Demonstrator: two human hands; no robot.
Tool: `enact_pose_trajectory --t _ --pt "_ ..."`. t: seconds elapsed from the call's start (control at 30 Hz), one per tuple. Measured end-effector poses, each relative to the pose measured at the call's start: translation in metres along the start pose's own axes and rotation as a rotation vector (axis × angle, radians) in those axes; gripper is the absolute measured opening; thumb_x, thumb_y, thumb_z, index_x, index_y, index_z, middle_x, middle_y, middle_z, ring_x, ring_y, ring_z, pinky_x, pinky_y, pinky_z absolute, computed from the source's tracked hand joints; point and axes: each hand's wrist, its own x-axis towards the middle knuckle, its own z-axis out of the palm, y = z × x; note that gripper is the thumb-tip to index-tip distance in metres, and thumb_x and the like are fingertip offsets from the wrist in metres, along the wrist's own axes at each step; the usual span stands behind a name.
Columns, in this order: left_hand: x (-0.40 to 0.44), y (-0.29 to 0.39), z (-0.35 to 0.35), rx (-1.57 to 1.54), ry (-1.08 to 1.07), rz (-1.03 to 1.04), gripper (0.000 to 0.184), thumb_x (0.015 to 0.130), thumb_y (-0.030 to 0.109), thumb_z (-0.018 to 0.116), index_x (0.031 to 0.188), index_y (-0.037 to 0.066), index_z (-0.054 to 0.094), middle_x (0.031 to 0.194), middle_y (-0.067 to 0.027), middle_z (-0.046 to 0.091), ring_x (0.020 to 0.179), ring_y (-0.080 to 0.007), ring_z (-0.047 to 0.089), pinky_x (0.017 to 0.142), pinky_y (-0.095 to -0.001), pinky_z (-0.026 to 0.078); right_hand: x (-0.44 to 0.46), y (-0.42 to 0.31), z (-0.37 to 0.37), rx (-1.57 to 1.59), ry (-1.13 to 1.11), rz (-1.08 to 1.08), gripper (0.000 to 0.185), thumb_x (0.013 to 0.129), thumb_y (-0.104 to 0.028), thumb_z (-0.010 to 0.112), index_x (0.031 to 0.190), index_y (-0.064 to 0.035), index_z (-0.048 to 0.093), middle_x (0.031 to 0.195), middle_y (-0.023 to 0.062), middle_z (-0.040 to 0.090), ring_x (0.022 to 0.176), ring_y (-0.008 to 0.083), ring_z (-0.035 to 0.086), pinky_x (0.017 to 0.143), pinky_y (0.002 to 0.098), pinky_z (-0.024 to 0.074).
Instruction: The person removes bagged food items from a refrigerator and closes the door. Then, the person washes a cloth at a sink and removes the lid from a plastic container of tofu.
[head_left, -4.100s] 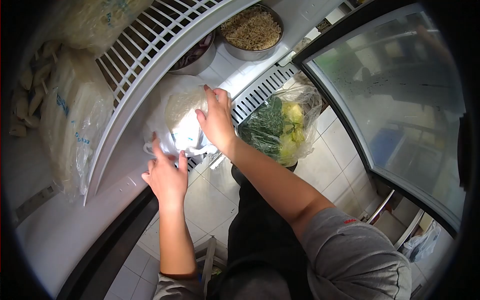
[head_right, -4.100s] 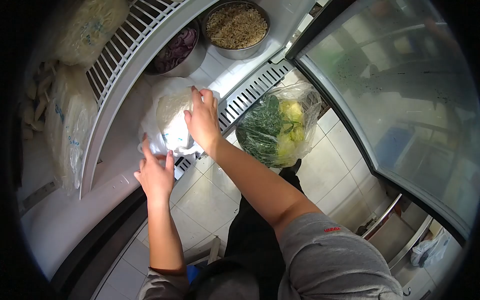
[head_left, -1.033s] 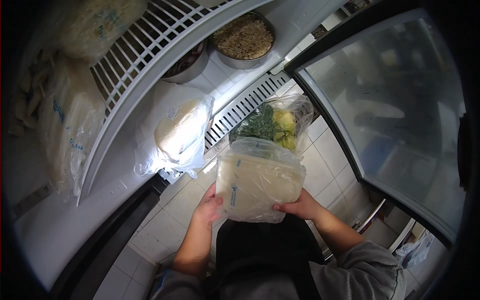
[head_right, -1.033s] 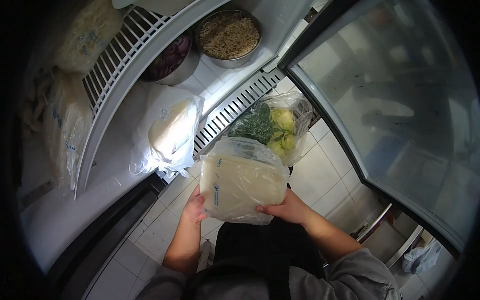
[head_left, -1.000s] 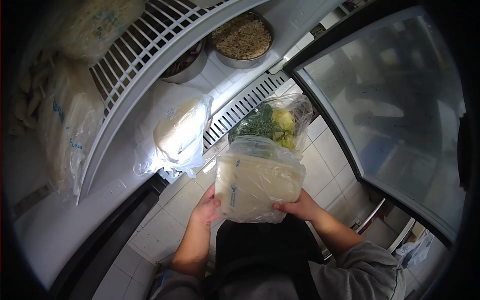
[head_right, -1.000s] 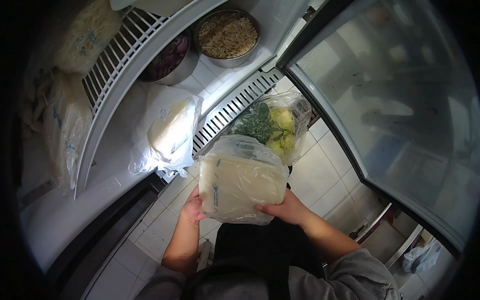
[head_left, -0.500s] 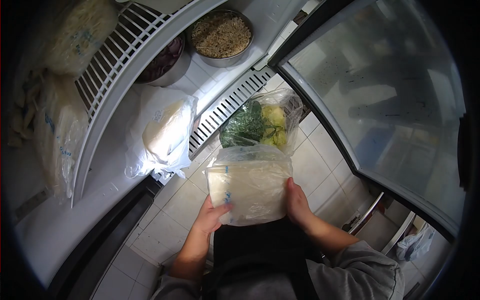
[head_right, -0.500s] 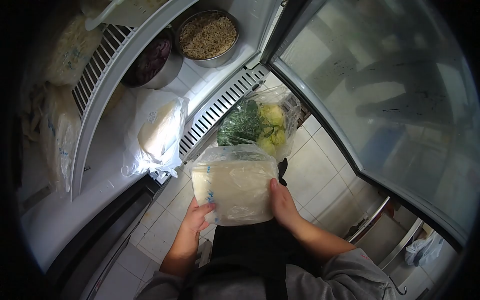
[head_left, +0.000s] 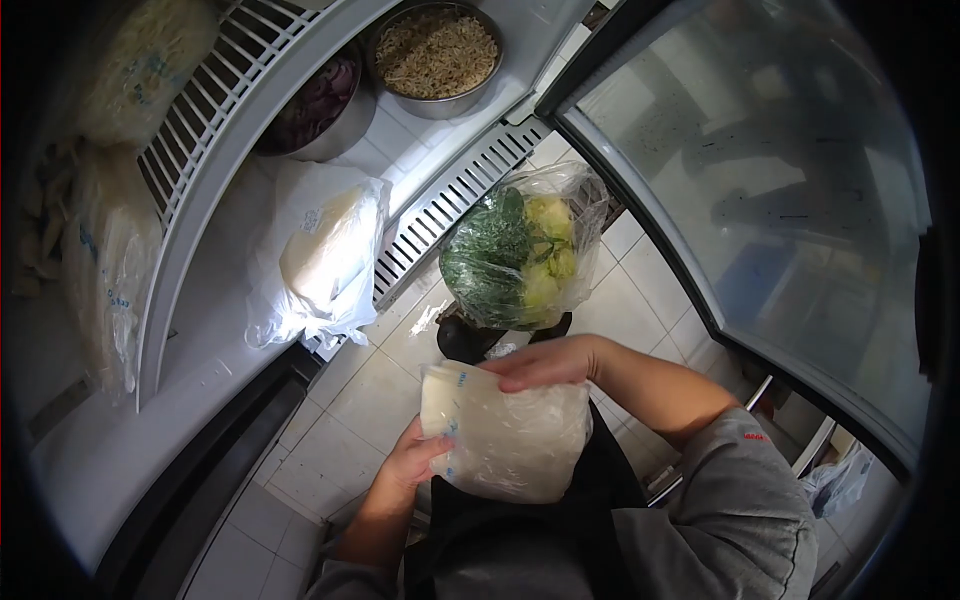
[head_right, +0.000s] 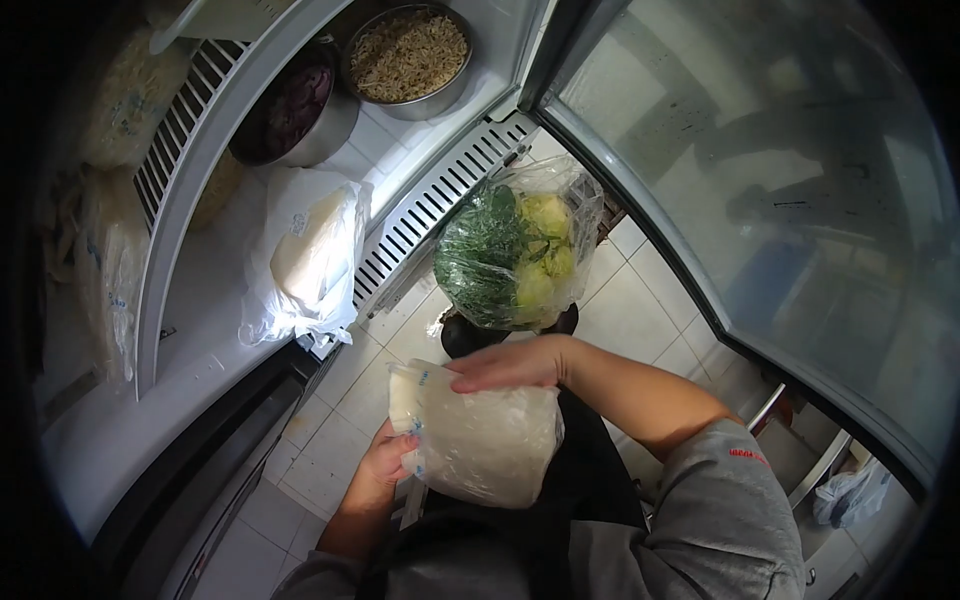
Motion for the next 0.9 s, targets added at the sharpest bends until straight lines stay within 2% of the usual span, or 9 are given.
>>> enact_pose_trajectory --t 0.03,0.2,0.33,0.47,0.53,0.6,0.67,0.7,0.9 --pt "0.0 -0.001 -0.003 -0.005 0.003 0.003 0.058 0.078 0.002 0.061 0.132 0.0 0.037 0.122 -0.0116 0.052 0.111 -0.024 0.052 0.095 -0.0363 0.04 -0.001 0.014 0.004 0.246 -0.066 -0.025 0.068 0.087 -0.036 0.058 0.14 -0.005 0.029 0.132 0.009 0.045 0.116 0.0156 0.045 0.099 0.0302 0.0354" --pt "0.005 0.018 0.014 0.384 0.214 -0.225 0.058 0.082 0.015 0.066 0.131 0.001 0.039 0.12 -0.0102 0.053 0.11 -0.0205 0.052 0.095 -0.033 0.04 0.005 0.045 0.029 0.299 0.052 0.003 0.065 0.082 -0.022 0.066 0.134 -0.002 0.034 0.126 0.0081 0.049 0.113 0.0142 0.048 0.095 0.0301 0.0398" --pt "0.013 0.013 -0.009 0.906 0.166 0.019 0.053 0.084 0.015 0.064 0.13 0.001 0.041 0.117 -0.0087 0.055 0.107 -0.0167 0.053 0.093 -0.031 0.042 0.013 0.076 0.04 0.357 0.146 0.109 0.056 0.081 -0.022 0.066 0.128 -0.0016 0.043 0.117 0.0088 0.055 0.104 0.0169 0.056 0.089 0.0308 0.0452" --pt "0.003 0.013 -0.011 0.406 0.112 -0.246 0.046 0.086 0.011 0.061 0.128 0.002 0.043 0.115 -0.0071 0.056 0.103 -0.0166 0.056 0.09 -0.0309 0.045 0.021 0.101 0.056 0.593 0.253 0.181 0.051 0.085 -0.034 0.059 0.125 -0.0028 0.048 0.114 0.0104 0.058 0.102 0.0216 0.058 0.089 0.033 0.0465" --pt "-0.006 0.01 -0.018 0.288 0.161 -0.273 0.044 0.086 0.009 0.059 0.127 0.003 0.044 0.116 -0.0071 0.056 0.103 -0.0177 0.057 0.09 -0.0318 0.046 0.031 0.106 0.06 1.079 0.292 0.047 0.055 0.088 -0.045 0.051 0.125 -0.0039 0.048 0.118 0.0102 0.057 0.103 0.0247 0.059 0.09 0.035 0.047" --pt "-0.015 0.009 -0.021 0.215 0.164 -0.133 0.043 0.087 0.01 0.059 0.126 0.001 0.043 0.114 -0.007 0.057 0.103 -0.0155 0.056 0.09 -0.0314 0.045 0.017 0.102 0.065 1.117 0.323 0.145 0.072 0.087 -0.061 0.041 0.132 -0.0053 0.042 0.131 0.0118 0.048 0.118 0.0279 0.049 0.1 0.0416 0.0382" --pt "-0.02 0.008 -0.021 0.163 0.197 0.018 0.043 0.088 0.01 0.056 0.128 0.001 0.042 0.117 -0.0083 0.056 0.105 -0.0173 0.055 0.09 -0.033 0.045 0.014 0.1 0.075 1.22 0.189 -0.344 0.091 0.079 -0.074 0.033 0.14 -0.0061 0.029 0.144 0.0128 0.031 0.132 0.0289 0.031 0.108 0.0483 0.0236" --pt "-0.022 0.008 -0.021 0.105 0.226 0.151 0.043 0.09 0.011 0.054 0.129 0.002 0.04 0.119 -0.0096 0.054 0.107 -0.0191 0.055 0.091 -0.0347 0.045 0.01 0.082 0.08 1.1 0.221 -0.331 0.112 0.065 -0.086 0.031 0.144 -0.0073 0.016 0.149 0.0122 0.019 0.137 0.0293 0.017 0.11 0.0506 0.0137" --pt "0.009 0.012 0.019 -0.149 0.261 0.517 0.047 0.094 0.025 0.045 0.134 0.003 0.031 0.131 -0.013 0.045 0.118 -0.0257 0.047 0.098 -0.0406 0.04 0.021 0.036 0.078 0.642 0.112 -0.655 0.13 0.047 -0.09 0.043 0.145 -0.0122 0.008 0.149 0.0108 0.016 0.137 0.0301 0.017 0.11 0.05 0.0163"
